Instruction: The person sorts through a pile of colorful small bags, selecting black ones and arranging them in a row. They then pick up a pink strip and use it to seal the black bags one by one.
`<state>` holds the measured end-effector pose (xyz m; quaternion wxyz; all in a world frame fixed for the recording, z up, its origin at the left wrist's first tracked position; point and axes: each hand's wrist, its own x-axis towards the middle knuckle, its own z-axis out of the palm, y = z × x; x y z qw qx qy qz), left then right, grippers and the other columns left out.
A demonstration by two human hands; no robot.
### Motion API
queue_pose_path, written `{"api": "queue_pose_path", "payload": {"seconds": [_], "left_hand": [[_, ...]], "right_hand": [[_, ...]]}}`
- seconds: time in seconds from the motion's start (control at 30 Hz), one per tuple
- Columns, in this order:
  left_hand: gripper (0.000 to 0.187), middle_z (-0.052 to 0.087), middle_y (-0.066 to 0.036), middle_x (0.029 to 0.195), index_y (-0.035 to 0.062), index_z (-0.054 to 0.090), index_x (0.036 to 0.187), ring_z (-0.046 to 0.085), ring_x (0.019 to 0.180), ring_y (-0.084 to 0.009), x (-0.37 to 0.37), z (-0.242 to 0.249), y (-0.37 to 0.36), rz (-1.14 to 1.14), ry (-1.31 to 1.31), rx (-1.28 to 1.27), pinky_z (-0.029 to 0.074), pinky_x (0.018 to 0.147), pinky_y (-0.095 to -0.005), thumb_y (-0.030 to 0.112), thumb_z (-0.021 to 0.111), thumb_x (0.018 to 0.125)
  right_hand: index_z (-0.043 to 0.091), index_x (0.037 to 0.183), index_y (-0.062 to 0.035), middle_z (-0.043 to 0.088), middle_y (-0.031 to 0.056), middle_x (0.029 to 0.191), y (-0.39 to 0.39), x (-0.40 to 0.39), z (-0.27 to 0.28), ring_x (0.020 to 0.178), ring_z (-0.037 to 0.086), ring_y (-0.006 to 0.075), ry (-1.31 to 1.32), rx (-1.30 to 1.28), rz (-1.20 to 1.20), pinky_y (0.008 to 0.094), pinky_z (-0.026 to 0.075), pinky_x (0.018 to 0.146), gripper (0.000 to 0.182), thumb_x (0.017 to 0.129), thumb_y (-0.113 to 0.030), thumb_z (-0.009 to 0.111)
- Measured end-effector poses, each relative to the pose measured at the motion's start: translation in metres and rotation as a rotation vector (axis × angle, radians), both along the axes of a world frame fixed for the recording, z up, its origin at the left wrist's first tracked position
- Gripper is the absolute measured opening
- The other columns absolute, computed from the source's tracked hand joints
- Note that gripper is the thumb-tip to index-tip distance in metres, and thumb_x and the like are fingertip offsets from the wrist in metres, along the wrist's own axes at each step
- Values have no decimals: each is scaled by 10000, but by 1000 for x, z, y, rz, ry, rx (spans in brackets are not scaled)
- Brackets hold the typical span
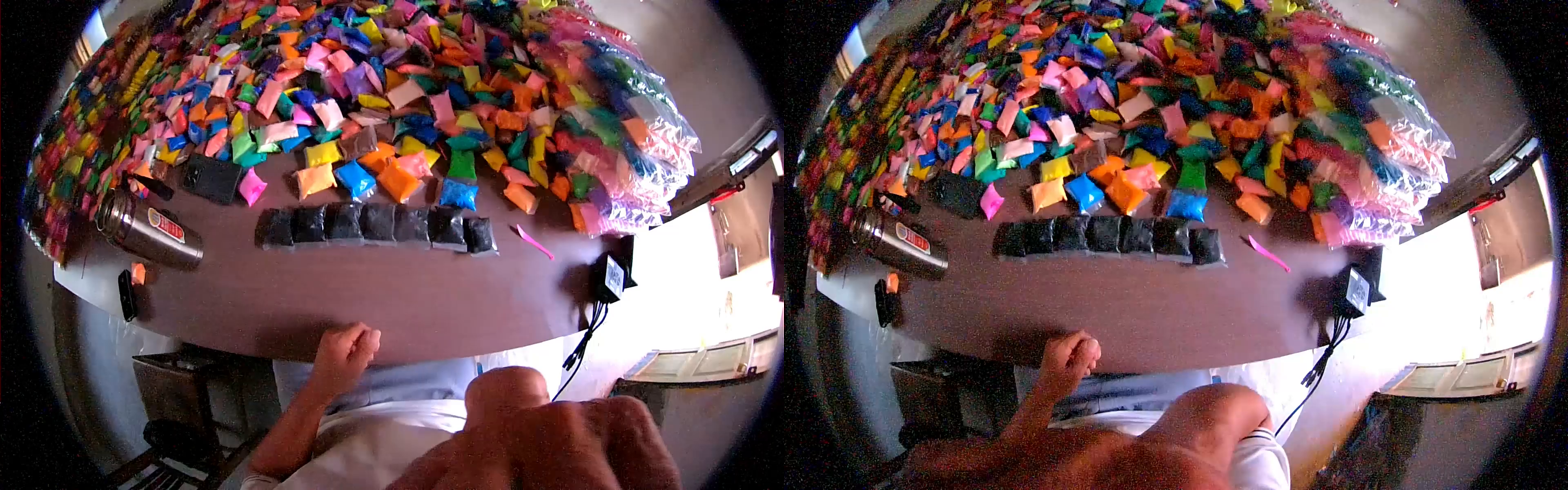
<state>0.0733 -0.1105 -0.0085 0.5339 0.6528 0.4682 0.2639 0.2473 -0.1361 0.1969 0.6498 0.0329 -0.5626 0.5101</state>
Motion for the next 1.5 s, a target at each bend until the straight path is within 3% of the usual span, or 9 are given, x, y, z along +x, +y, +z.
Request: {"api": "queue_pose_path", "payload": {"seconds": [0.23,0.4,0.5,1.13,1.23,1.3,1.37,1.43,1.5], "left_hand": [[315,591,-41,664,17,581,784,560,565,-100,2,-1,-3,22,-5,24,474,523,-248,259,505,971],[304,555,-73,606,12,563,737,543,537,-163,1,-4,0,36,-28,61,459,534,-314,233,554,946],[325,596,-37,672,16,584,789,578,588,-101,-2,-7,2,-6,1,59,488,539,-257,277,520,971],[285,595,-31,686,17,590,823,577,595,-101,-2,-7,-3,15,14,42,486,556,-253,253,517,965],[313,568,-106,642,5,589,794,560,584,-188,0,-7,0,58,-50,41,463,564,-320,278,554,942],[322,565,-151,658,8,595,813,570,603,-243,-2,-4,3,16,-25,253,455,566,-345,306,559,930],[322,567,-166,668,6,595,819,569,607,-275,-1,-8,0,30,-35,174,451,570,-370,306,556,930],[323,570,-195,689,4,597,829,568,617,-338,-1,-13,-2,28,-66,1,442,576,-420,308,550,929],[297,575,-205,696,1,598,866,577,637,-378,-5,-3,4,-38,98,5,449,592,-439,286,551,932]], "right_hand": [[634,775,15,652,204,903,-6,-2,3,759,616,267,21,-1,2,369,492,717,273,838,-251,620],[627,795,9,648,201,915,-5,-2,5,760,614,271,30,17,8,378,490,723,231,827,-219,623],[623,807,6,645,200,923,-4,-5,2,760,614,273,42,23,7,384,489,726,207,820,-200,625],[597,883,-15,630,189,970,7,-21,1,762,609,286,97,55,29,419,482,745,132,775,-81,635],[593,895,-18,628,188,977,22,-32,-15,762,608,288,108,21,-23,424,481,749,141,768,-63,637],[590,903,-20,627,186,982,39,-57,-50,762,608,289,294,-84,-277,428,480,751,150,763,-50,638],[631,981,5,602,225,1100,81,-16,-51,959,579,327,-933,155,-480,471,459,839,234,852,-166,539],[536,1224,-14,481,246,1313,104,-35,-100,1153,504,340,-1254,147,-701,470,416,948,393,852,-130,488],[556,1207,-4,500,258,1288,114,-53,-137,1147,510,382,-1317,186,-792,471,410,967,394,828,-105,517]]}}
